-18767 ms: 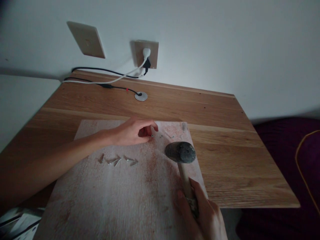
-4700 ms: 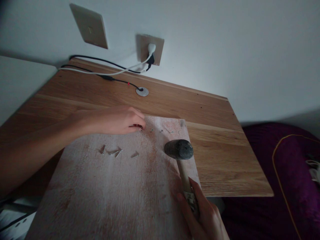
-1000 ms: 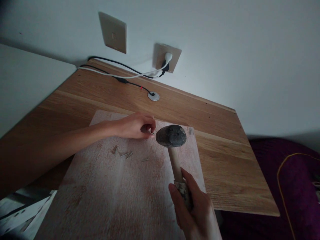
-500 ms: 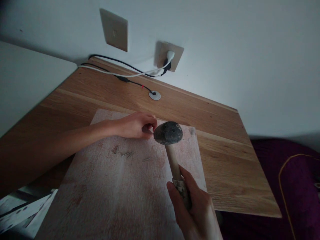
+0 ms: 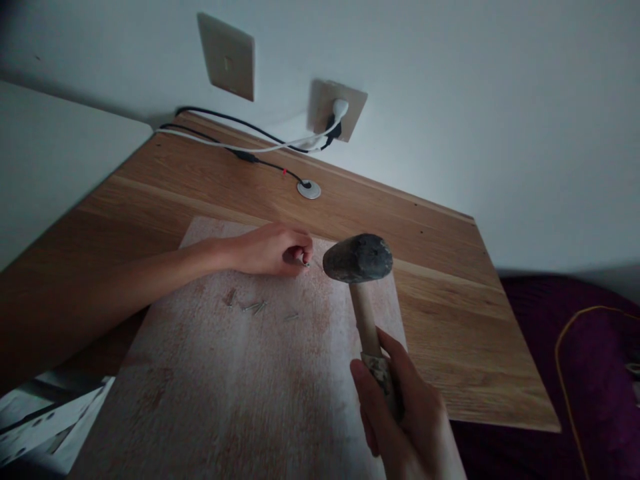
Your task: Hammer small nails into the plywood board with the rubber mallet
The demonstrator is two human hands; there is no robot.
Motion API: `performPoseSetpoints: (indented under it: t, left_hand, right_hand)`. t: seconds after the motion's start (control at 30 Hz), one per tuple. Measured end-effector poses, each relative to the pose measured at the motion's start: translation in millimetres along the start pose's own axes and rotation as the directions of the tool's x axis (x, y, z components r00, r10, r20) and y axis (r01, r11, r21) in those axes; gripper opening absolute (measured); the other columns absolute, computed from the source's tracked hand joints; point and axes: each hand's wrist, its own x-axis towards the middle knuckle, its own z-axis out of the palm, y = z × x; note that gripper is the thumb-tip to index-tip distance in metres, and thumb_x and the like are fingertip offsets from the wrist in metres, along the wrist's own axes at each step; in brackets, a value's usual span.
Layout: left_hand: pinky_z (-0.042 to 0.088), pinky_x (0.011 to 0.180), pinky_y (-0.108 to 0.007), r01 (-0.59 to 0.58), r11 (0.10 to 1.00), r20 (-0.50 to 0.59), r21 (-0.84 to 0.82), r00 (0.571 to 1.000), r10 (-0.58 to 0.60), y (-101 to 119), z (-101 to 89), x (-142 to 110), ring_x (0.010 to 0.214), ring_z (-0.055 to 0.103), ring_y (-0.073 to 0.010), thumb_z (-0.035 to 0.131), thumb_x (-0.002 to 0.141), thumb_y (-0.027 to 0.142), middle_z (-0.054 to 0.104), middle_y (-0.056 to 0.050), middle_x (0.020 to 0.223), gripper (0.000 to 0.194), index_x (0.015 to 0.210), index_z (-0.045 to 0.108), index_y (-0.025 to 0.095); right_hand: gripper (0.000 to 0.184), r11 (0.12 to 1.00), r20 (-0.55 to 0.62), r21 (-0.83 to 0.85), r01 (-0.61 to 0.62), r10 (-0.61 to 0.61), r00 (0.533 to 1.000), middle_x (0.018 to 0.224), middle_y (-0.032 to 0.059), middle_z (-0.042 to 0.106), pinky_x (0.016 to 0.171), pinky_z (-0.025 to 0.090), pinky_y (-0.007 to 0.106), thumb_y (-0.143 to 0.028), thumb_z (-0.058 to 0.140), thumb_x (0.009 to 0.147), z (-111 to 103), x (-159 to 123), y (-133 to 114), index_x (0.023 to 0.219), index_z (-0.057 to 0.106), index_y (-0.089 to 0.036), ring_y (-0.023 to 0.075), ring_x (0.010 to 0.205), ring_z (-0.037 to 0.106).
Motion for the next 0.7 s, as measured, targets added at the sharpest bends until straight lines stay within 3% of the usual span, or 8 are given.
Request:
performPoseSetpoints:
  t: [0.17, 0.27, 0.43, 0.6, 0.7]
  left_hand:
    - [0.041, 0.071, -0.028, -0.008, 1.000, 0.011, 0.000, 1.000, 0.008, -2, -0.5, 0, 0.073, 0.060, -0.0134, 0.067, 0.083, 0.011, 0.070, -0.002, 0.082, 0.010, 0.087, 0.074, 0.016]
    - [0.040, 0.070, -0.027, -0.010, 0.999, 0.009, -0.031, 1.000, 0.010, -4, -0.3, 1, 0.071, 0.060, -0.0122, 0.068, 0.082, 0.011, 0.070, 0.000, 0.080, 0.010, 0.087, 0.075, 0.016]
    - [0.038, 0.067, -0.025, -0.035, 0.997, -0.043, -0.072, 0.999, 0.032, -4, 1.0, 1, 0.066, 0.056, -0.0104, 0.065, 0.079, 0.010, 0.064, 0.003, 0.072, 0.010, 0.077, 0.070, 0.017]
    - [0.035, 0.064, -0.025, -0.002, 0.997, -0.029, -0.073, 1.000, -0.001, -1, -1.2, 0, 0.065, 0.053, -0.0105, 0.066, 0.075, 0.010, 0.059, 0.004, 0.068, 0.011, 0.068, 0.062, 0.017]
    - [0.036, 0.066, -0.026, -0.001, 0.997, -0.015, -0.077, 1.000, 0.000, -1, -1.6, 0, 0.066, 0.054, -0.0109, 0.065, 0.076, 0.009, 0.060, 0.003, 0.070, 0.010, 0.070, 0.063, 0.017]
  right_hand:
    - [0.057, 0.996, 0.029, 0.039, -0.085, 0.084, 0.996, 0.052, -0.0094, 0.051, 0.039, 0.046, 0.023, -0.063, 0.061, 0.106, 11, -1, -9, 0.139, 0.067, -0.017, 0.0124, 0.040, 0.052]
    - [0.054, 0.986, -0.024, 0.055, -0.156, 0.158, 0.987, 0.053, -0.0101, 0.049, 0.042, 0.045, 0.025, -0.063, 0.058, 0.106, 17, -1, -18, 0.137, 0.067, -0.020, 0.0126, 0.042, 0.050]
    - [0.046, 0.995, 0.018, -0.076, 0.062, -0.061, 0.998, 0.054, -0.0105, 0.046, 0.041, 0.041, 0.026, -0.056, 0.060, 0.108, 16, 6, -16, 0.133, 0.069, -0.020, 0.0129, 0.042, 0.049]
    - [0.048, 0.996, 0.025, -0.088, -0.015, 0.017, 1.000, 0.056, -0.0093, 0.049, 0.045, 0.040, 0.028, -0.059, 0.057, 0.108, 17, 9, -13, 0.137, 0.068, -0.022, 0.0144, 0.047, 0.048]
    - [0.048, 0.996, 0.020, -0.093, 0.014, -0.012, 1.000, 0.054, -0.0098, 0.047, 0.044, 0.039, 0.029, -0.060, 0.058, 0.107, 17, 7, -18, 0.133, 0.069, -0.021, 0.0141, 0.045, 0.047]
